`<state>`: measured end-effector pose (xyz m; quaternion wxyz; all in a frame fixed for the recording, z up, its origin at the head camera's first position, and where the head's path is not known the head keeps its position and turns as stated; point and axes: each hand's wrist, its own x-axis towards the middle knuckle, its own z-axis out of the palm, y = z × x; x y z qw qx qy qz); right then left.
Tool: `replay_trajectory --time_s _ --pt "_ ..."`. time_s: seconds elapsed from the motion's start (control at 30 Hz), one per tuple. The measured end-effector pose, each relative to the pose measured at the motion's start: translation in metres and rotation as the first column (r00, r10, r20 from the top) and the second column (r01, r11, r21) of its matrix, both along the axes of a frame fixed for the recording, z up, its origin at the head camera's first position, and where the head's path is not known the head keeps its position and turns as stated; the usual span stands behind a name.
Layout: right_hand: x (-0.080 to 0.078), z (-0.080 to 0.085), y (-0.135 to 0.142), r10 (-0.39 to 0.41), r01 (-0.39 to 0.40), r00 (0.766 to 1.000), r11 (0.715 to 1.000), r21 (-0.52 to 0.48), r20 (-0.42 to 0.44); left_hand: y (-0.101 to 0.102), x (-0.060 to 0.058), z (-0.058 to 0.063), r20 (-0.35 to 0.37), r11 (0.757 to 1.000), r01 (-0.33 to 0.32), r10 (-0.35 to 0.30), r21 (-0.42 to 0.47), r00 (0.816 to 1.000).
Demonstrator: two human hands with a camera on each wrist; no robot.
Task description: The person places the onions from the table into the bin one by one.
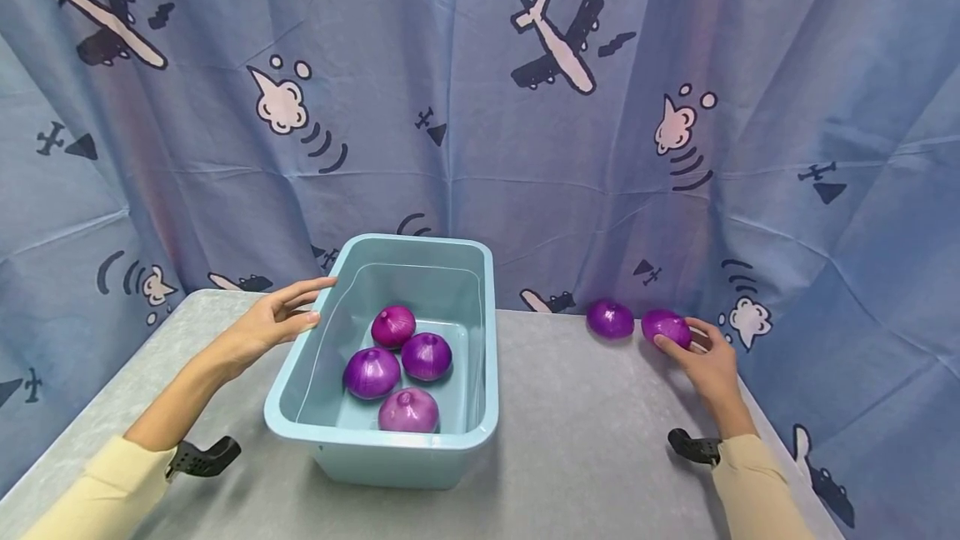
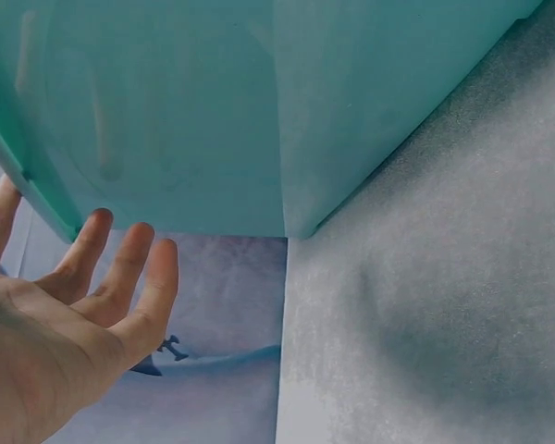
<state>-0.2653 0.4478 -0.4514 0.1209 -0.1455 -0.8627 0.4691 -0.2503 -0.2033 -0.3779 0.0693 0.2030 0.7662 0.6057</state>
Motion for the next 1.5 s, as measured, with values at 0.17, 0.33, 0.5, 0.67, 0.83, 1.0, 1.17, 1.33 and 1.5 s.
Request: replay_trajectory --time_s 0.17,0.33,0.5,0.67,0.83,1.0,1.17,1.33,1.5 --pt "0.007 0.011 -0.006 0.018 -0.018 1.0 1.0 0.003 -0.018 0.0 0.0 0.0 -0.006 1.0 0.0 0.0 -0.002 1.0" --pt "0.016 0.021 -0.013 0.053 -0.053 0.997 0.999 -0.004 -0.05 0.001 -0.001 -0.001 -0.01 1.0 -0.005 0.005 -0.01 1.0" --pt "0.026 0.032 -0.022 0.101 -0.103 0.992 0.995 -0.013 -0.08 0.001 0.0 -0.002 -0.006 1.0 -0.007 0.007 -0.012 1.0" --pt "0.033 0.044 -0.033 0.167 -0.168 0.981 0.986 -0.009 -0.1 0.001 0.0 -0.001 -0.007 1.0 -0.005 0.005 -0.006 1.0" --pt "0.039 0.056 -0.05 0.253 -0.266 0.947 0.963 -0.04 -0.196 0.001 0.001 -0.002 -0.003 1.0 -0.005 0.005 -0.001 1.0" --pt "0.044 0.066 -0.068 0.349 -0.409 0.887 0.898 -0.161 -0.302 0.0 0.001 -0.001 -0.003 1.0 -0.006 0.006 0.0 1.0" --pt "0.047 0.08 -0.089 0.425 -0.481 0.851 0.867 -0.13 -0.309 0.001 0.001 -0.001 -0.002 1.0 -0.011 0.011 -0.001 1.0" --pt "0.048 0.099 -0.114 0.492 -0.538 0.813 0.84 -0.076 -0.312 0.0 0.001 -0.001 -0.002 1.0 -0.008 0.008 0.001 1.0" --pt "0.046 0.115 -0.136 0.539 -0.577 0.781 0.816 -0.035 -0.314 0.0 0.001 -0.001 -0.001 1.0 -0.006 0.006 0.009 1.0"
